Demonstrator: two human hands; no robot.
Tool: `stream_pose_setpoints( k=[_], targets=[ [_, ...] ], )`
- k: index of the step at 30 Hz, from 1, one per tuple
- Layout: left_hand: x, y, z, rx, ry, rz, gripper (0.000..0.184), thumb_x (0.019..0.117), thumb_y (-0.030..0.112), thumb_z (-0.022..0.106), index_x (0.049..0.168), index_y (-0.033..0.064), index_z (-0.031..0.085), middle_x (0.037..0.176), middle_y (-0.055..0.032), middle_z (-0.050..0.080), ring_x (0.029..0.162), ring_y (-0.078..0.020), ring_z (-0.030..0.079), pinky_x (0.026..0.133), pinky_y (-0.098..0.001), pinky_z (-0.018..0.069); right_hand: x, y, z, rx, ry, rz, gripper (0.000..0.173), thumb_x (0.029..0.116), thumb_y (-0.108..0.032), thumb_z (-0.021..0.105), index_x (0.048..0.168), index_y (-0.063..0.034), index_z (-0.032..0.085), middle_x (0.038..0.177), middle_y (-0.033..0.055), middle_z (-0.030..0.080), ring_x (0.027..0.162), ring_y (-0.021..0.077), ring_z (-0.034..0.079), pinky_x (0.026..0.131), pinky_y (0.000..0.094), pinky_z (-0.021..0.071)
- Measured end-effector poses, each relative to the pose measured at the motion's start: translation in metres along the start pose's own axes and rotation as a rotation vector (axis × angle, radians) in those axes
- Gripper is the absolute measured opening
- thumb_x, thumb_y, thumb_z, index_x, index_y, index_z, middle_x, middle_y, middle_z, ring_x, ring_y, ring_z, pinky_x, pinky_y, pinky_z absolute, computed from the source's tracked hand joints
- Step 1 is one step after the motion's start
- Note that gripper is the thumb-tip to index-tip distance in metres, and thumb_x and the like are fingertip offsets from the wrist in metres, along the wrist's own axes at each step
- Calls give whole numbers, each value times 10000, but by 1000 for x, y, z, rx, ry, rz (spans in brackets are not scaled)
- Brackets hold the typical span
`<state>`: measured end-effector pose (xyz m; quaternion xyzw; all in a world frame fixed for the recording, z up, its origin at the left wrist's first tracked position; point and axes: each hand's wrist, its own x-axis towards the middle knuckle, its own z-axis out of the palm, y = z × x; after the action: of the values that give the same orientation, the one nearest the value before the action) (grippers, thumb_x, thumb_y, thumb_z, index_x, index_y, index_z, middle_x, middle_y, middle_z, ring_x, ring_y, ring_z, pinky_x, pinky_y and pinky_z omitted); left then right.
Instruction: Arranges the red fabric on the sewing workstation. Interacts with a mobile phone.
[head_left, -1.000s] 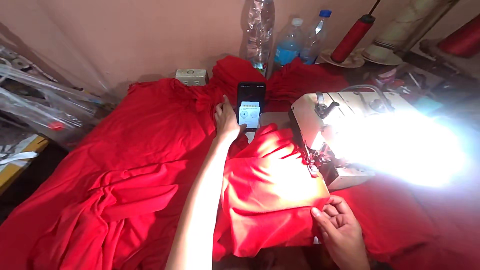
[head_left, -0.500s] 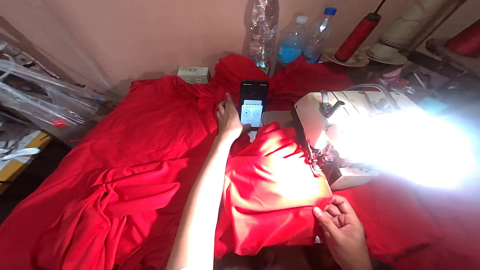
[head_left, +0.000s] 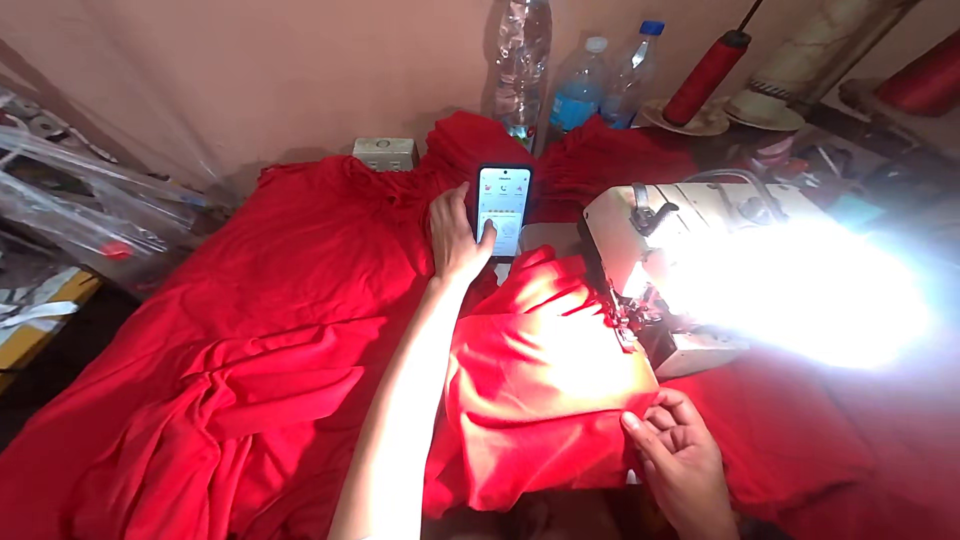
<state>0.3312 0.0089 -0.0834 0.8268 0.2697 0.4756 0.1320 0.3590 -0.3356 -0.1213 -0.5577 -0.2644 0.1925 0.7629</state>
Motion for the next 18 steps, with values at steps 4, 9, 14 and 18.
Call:
stream_pose_setpoints(
  k=[4, 9, 14, 18],
  targets=[
    [-2, 3, 0, 125, -46, 276, 386, 849, 81, 644, 1227, 60, 721, 1296, -266, 616, 1283, -506, 510, 1002, -608, 434, 0, -1, 1, -7, 4, 0, 370, 836, 80, 644, 1087, -166, 526, 830, -121, 725, 682, -32, 668, 605, 126, 551],
    [-6, 6, 7, 315, -22, 463, 481, 846, -85, 647, 1224, 198, 742, 1277, -184, 654, 1243, -433, 555, 970, -546, 429, 0, 1, 1, 4, 1, -11, 372, 832, 73, 653, 1091, -165, 533, 844, -114, 732, 710, -28, 681, 637, 137, 567],
    [-6, 5, 11, 409, -25, 496, 575, 778, -91, 705, 1265, 215, 715, 1275, -170, 651, 1240, -411, 556, 963, -542, 414, 0, 0, 2, 9, 2, -6, 367, 835, 71, 656, 1085, -166, 530, 830, -117, 726, 700, -27, 679, 630, 133, 564],
    [-6, 2, 12, 407, -60, 484, 642, 756, -90, 715, 1315, 226, 685, 1306, -171, 635, 1269, -417, 538, 990, -561, 402, 0, 0, 1, 10, -3, -9, 367, 836, 67, 663, 1090, -165, 533, 830, -109, 723, 697, -26, 676, 625, 130, 560]
  ],
)
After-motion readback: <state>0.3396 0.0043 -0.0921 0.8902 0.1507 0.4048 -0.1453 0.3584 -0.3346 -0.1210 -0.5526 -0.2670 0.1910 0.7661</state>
